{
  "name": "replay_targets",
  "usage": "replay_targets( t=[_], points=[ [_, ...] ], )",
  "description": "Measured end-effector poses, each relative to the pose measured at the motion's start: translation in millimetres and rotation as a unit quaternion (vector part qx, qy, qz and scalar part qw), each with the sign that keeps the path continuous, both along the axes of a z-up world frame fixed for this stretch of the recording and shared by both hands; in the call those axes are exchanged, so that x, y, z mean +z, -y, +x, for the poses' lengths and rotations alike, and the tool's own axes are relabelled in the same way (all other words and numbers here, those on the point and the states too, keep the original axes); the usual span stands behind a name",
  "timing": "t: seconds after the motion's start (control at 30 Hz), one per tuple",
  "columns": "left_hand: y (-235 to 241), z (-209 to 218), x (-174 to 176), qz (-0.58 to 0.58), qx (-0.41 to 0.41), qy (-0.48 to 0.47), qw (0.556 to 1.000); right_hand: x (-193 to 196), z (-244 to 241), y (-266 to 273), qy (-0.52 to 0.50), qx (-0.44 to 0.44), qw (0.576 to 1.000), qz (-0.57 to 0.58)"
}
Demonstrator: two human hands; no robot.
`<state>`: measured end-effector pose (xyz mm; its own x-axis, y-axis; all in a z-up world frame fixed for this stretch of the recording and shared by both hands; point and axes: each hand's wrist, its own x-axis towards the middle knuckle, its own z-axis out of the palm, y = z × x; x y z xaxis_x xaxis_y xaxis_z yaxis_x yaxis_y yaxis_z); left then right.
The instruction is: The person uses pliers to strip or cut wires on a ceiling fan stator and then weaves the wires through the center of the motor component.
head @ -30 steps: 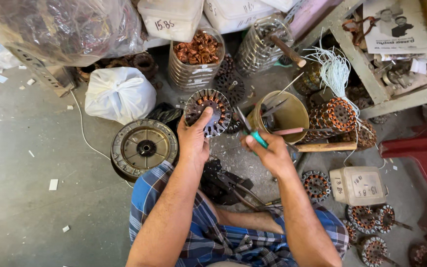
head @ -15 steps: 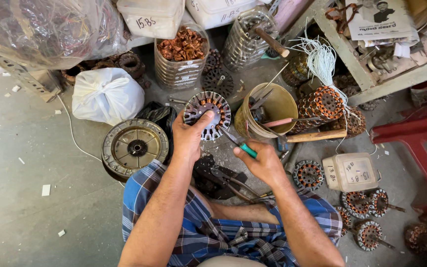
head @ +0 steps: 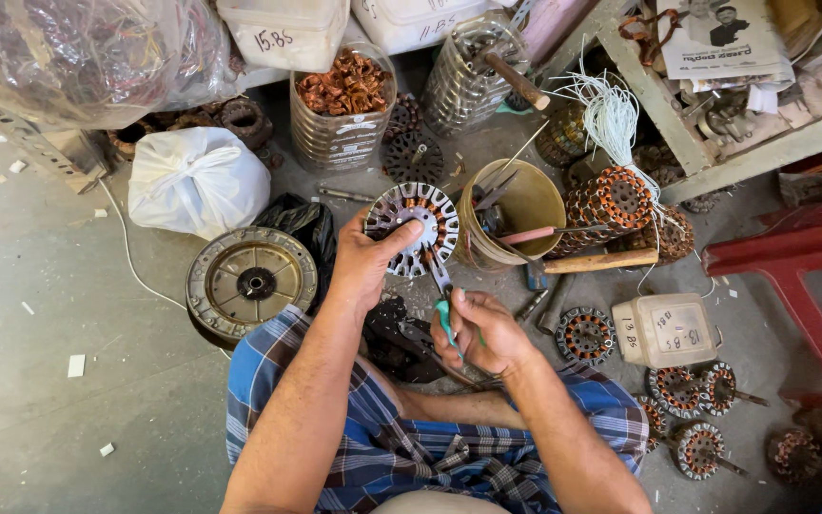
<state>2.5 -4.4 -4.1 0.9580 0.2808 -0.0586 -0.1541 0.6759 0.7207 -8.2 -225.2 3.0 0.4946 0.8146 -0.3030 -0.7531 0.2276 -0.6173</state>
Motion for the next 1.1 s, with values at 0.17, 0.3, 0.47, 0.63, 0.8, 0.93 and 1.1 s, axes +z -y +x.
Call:
replay_targets(
  t=[0.17, 0.3, 0.47, 0.63, 0.8, 0.93, 1.1],
  points=[
    [3, 0, 6, 0.006, -0.055, 0.03, 0.998, -17, -22, -2, -0.122, 0.027, 0.966, 0.226],
    [5, 4, -1, 0.038, 0.016, -0.117, 0.992, -16, -27, 4, 0.308, -0.106, 0.922, -0.206],
    [-3, 7, -17, 0.067, 0.114, -0.211, 0.968, 20, -16, 3, 0.483, -0.154, 0.802, -0.315],
    [-7, 10, -20, -0.047, 0.119, -0.175, 0.976, 52, 25, -44, 0.641, -0.21, 0.629, -0.387],
    [-14, 11, -17, -0.1, 0.112, -0.234, 0.961, 58, 119, -111, 0.788, -0.219, 0.417, -0.397],
    [-19, 16, -17, -0.174, 0.12, -0.127, 0.969, 46, 192, -160, 0.802, -0.108, 0.273, -0.52],
    [-21, 20, -12, -0.149, 0.141, -0.085, 0.975, 23, 212, -162, 0.796, -0.074, 0.259, -0.541]
  ],
)
